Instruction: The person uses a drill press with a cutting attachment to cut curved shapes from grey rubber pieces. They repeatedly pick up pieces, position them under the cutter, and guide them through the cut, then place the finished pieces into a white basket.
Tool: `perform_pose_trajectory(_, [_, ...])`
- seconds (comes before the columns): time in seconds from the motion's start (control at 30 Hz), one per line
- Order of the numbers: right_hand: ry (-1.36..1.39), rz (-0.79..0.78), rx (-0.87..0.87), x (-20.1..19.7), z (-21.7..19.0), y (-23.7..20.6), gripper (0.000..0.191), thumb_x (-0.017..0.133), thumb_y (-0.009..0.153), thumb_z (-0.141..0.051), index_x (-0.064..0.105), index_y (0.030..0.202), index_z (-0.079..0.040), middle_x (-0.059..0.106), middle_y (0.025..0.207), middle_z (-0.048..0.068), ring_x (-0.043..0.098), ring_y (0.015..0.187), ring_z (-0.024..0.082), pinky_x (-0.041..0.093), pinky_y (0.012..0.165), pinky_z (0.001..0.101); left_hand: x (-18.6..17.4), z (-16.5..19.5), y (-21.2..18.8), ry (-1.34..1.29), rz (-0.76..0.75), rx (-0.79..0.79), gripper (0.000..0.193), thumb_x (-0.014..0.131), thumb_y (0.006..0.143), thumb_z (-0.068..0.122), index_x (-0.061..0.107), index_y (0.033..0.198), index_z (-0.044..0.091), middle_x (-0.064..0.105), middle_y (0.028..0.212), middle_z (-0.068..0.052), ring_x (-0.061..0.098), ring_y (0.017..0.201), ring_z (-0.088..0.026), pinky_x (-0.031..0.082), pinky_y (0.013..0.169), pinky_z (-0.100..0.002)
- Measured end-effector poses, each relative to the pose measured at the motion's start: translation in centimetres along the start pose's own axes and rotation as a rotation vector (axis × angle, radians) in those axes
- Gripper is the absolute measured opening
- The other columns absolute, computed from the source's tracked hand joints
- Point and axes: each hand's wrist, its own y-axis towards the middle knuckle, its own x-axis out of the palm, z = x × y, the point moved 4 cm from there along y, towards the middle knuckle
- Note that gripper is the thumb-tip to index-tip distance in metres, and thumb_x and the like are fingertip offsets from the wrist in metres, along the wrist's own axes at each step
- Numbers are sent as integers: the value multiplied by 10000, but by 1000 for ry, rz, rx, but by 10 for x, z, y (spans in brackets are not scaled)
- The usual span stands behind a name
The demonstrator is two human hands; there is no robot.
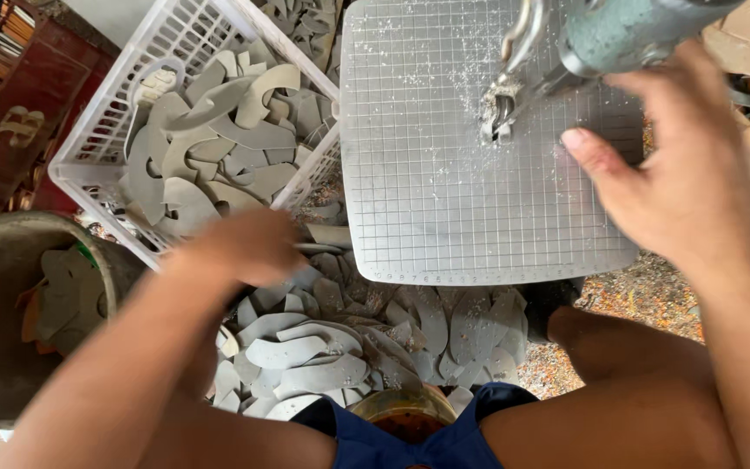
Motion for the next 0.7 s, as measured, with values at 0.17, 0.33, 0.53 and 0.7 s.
perform_pose_trajectory(0.17, [82, -27, 100, 10, -18, 7, 424, 730, 1071, -238, 595, 1356, 46, 535, 1428, 289, 566, 1303, 450, 473, 1094, 522, 97, 80, 68, 297, 16, 289, 325, 722, 875, 108, 736, 1200, 98, 731, 1259, -129, 705, 1153, -295, 607, 876, -427])
perform_pose_trajectory(0.33, [99, 31, 31, 10, -16, 2, 348, 741, 1117, -213, 602, 1304, 46, 531, 1444, 258, 557, 1359, 420, 476, 1163, 503, 98, 154, 100, -395, 289, 299, 379, 572, 997, 267, 623, 1361, 173, 638, 1355, -123, 635, 1211, -296, 560, 948, -435])
perform_pose_trajectory(0.53, [53, 34, 19, 12, -11, 3, 375, 765, 1040, -167, 630, 1310, 55, 469, 1488, 332, 509, 1380, 487, 441, 1140, 557, 78, 205, 91, -421, 514, 298, 352, 591, 1006, 266, 632, 1333, 142, 672, 1267, -129, 670, 1121, -286, 581, 897, -420])
perform_pose_trajectory(0.7, [130, 12, 41, 14, -3, -4, 354, 758, 1106, -187, 616, 1342, 35, 447, 1565, 285, 504, 1457, 439, 451, 1261, 526, 86, 194, 87, -430, 446, 383, 333, 606, 1014, 266, 641, 1309, 117, 701, 1194, -134, 700, 1047, -278, 599, 854, -406])
